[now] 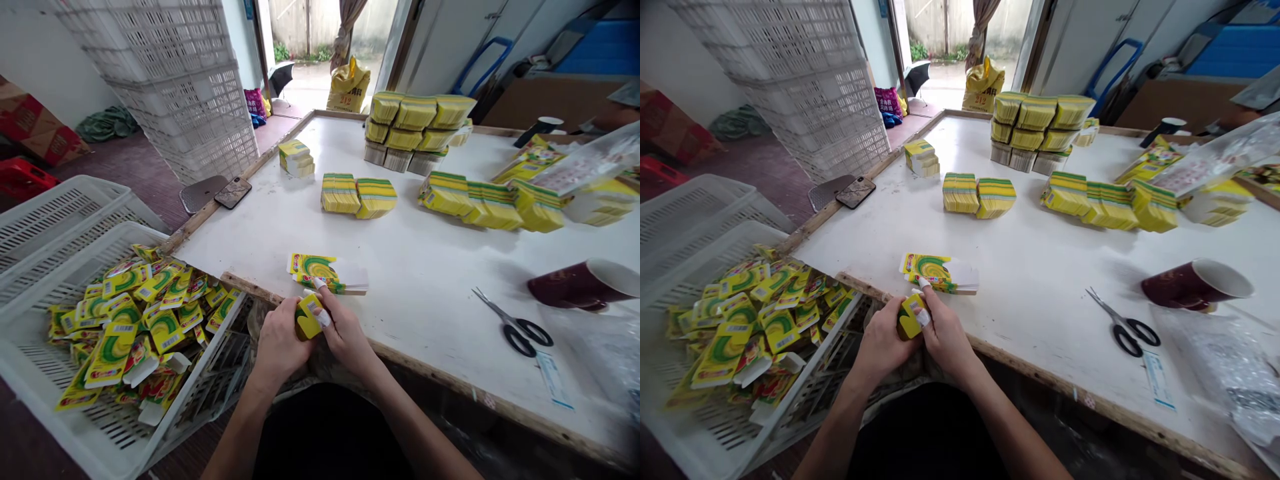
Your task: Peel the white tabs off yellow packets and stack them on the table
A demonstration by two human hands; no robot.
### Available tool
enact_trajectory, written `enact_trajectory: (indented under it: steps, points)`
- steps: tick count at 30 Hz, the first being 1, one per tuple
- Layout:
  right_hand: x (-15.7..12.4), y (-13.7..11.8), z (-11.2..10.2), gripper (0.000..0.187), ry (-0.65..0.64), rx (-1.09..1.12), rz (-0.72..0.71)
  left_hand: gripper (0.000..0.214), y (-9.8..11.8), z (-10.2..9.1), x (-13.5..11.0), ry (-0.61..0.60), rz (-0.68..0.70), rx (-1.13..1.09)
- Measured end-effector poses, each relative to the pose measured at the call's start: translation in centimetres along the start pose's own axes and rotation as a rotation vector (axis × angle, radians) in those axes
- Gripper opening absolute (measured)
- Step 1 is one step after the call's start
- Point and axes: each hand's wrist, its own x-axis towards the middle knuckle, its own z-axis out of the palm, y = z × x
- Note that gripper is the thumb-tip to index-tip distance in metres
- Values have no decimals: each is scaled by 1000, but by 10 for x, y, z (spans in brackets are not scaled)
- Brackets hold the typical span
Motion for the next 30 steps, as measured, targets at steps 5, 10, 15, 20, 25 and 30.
enact_trajectory:
  steps: [5,10,15,20,25,30]
  points:
    - [-2,-3,2,45,-30,-78,29,37,2,3,-1,25,0,4]
    - [-2,-4,0,43,-24,-85,8,42,1,5,-2,17,-30,-9]
    - [0,-5,-2,46,-54,-65,21,41,2,4,-1,10,-43,-29]
    - [-1,-7,0,47,-77,-101,4,39,3,4,-1,4,-27,-24]
    - [-1,-4,-3,50,-109,-55,-34,41,1,3,-3,-41,-24,-42]
    - [-2,-2,-14,61,-195,110,-72,52,-2,-3,-2,-148,-8,-259]
